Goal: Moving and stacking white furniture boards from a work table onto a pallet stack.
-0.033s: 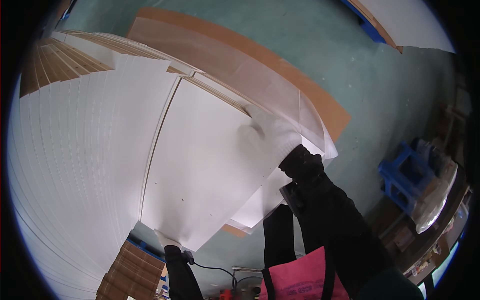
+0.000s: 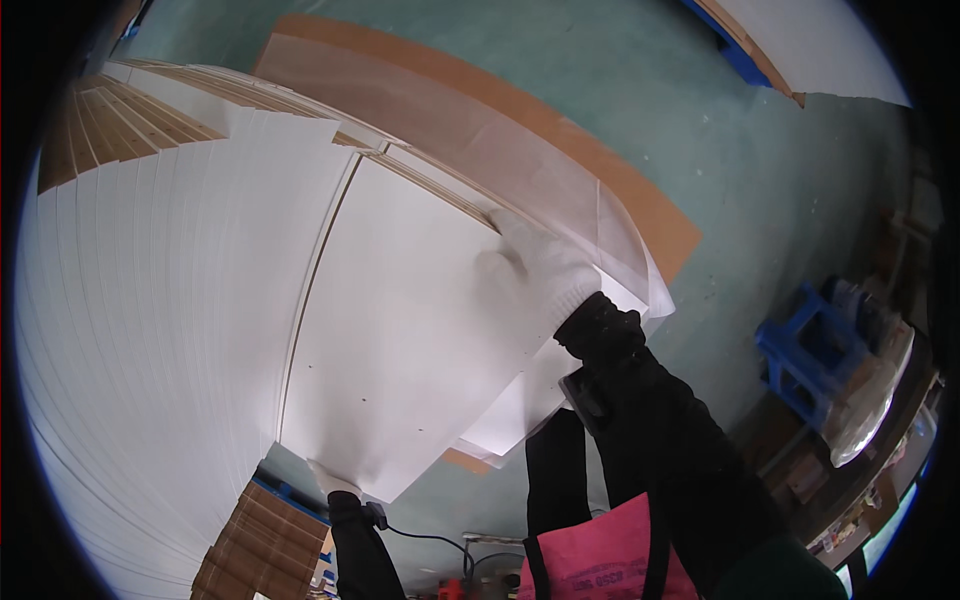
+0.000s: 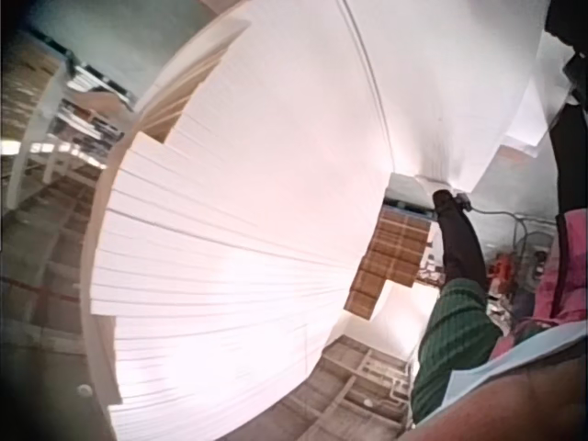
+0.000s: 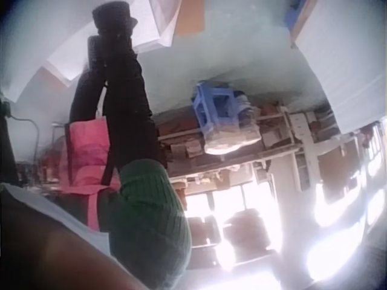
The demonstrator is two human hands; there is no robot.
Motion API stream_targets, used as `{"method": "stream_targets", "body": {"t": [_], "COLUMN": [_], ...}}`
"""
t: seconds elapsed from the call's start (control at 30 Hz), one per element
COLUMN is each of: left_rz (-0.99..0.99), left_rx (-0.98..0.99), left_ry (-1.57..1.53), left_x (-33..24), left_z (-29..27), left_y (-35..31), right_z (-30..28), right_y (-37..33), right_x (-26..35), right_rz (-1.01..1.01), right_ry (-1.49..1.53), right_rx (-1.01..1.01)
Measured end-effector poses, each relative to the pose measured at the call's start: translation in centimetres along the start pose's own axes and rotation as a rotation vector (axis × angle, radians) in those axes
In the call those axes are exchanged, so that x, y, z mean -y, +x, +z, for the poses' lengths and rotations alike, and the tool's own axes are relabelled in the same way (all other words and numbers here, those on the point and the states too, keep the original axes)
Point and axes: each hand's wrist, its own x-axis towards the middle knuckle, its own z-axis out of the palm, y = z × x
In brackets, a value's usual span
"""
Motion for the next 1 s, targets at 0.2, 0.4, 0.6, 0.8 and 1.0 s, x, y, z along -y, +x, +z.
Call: {"method": "stream_targets", "body": {"t": [0.2,0.4,0.6,0.8,1.0], "left_rz": [-0.098,-0.112,-0.094,-0.071,-0.124], "left_rx": [0.069,0.096,0.136,0.167,0.255], "left_ry": [-0.040,-0.054,-0.036,-0.069,-0.084], "left_x": [-1.3,-1.3,-1.0,-0.9,-0.5], "left_z": [-2.1,-3.0,-2.4,-3.6,-4.0], "left_y": [-0.3,0.2,0.1,0.5,2.5], "right_z": [-0.8,-0.1,-0.5,-0.4,-0.7], "right_y": [0.5,1.1,1.0,1.1,1.3], "right_x": [2.5,1.1,2.0,2.2,0.9], "right_rz": [0.183,0.042,0.178,0.152,-0.005], "right_ry": [-0.093,-0.030,-0.117,-0.217,-0.216], "right_rx": [0.139,0.088,0.133,0.170,0.050]}}
